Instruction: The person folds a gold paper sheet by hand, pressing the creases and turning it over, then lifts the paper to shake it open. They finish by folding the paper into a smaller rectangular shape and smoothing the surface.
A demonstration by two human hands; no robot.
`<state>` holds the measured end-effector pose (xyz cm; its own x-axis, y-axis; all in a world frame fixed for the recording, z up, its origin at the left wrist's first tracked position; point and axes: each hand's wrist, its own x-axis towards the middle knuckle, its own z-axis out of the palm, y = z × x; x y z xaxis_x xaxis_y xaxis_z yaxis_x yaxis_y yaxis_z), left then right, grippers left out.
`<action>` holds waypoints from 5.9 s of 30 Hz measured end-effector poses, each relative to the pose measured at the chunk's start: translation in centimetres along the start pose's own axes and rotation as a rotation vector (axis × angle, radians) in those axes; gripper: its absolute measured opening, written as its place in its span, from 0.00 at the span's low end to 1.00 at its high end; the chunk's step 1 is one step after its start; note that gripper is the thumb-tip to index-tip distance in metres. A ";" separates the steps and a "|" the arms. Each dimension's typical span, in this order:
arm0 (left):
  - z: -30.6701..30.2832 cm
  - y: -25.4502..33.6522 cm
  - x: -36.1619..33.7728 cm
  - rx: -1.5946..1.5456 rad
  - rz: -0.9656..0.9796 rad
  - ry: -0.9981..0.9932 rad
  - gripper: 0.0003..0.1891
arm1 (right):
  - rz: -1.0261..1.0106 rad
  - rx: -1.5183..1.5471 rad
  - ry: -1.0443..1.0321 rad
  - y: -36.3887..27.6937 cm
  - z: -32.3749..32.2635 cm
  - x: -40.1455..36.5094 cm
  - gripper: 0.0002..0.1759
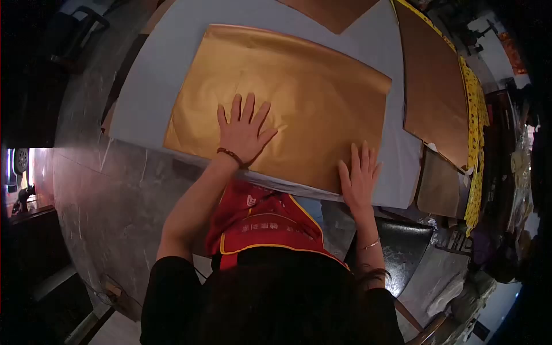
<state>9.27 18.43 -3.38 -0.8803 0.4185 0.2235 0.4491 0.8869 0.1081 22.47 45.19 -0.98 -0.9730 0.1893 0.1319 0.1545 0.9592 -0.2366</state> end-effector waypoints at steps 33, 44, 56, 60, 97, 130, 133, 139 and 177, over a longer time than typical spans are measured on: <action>-1.2 0.4 0.4 -0.036 -0.011 -0.027 0.32 | -0.410 -0.135 -0.022 -6.6 5.4 19.8 0.34; -2.8 0.0 1.7 -0.072 0.033 -0.026 0.30 | -0.362 -0.097 -0.021 -6.4 5.7 19.9 0.35; 4.9 1.4 16.5 -0.114 -0.014 0.104 0.31 | -0.355 -0.148 -0.061 -6.3 5.8 20.1 0.34; 4.7 -2.1 17.3 -0.032 -0.072 0.085 0.34 | -0.351 -0.073 -0.061 -6.7 5.2 20.2 0.35; 2.3 -4.3 18.6 -0.004 0.100 0.083 0.34 | -0.310 -0.053 -0.053 -7.0 5.3 20.1 0.35; 3.3 -14.1 18.9 0.051 -0.351 0.001 0.29 | -0.242 -0.078 -0.235 -10.1 3.2 23.2 0.33; 3.3 -14.2 19.0 0.063 -0.352 -0.006 0.29 | -0.537 -0.043 -0.014 -13.0 6.1 25.2 0.34; 3.1 -13.9 18.9 0.099 -0.352 -0.027 0.29 | -0.524 0.078 -0.007 -16.7 9.8 26.8 0.41; 2.9 -13.9 19.1 0.205 -0.336 -0.111 0.30 | 0.170 -0.112 -0.043 4.5 4.0 23.7 0.42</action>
<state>-14.25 14.62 -3.39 -0.9890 0.1074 0.1017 0.1037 0.9938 -0.0406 -0.55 53.12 -2.79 -0.9372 0.3439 0.0578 0.3331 0.9320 -0.1427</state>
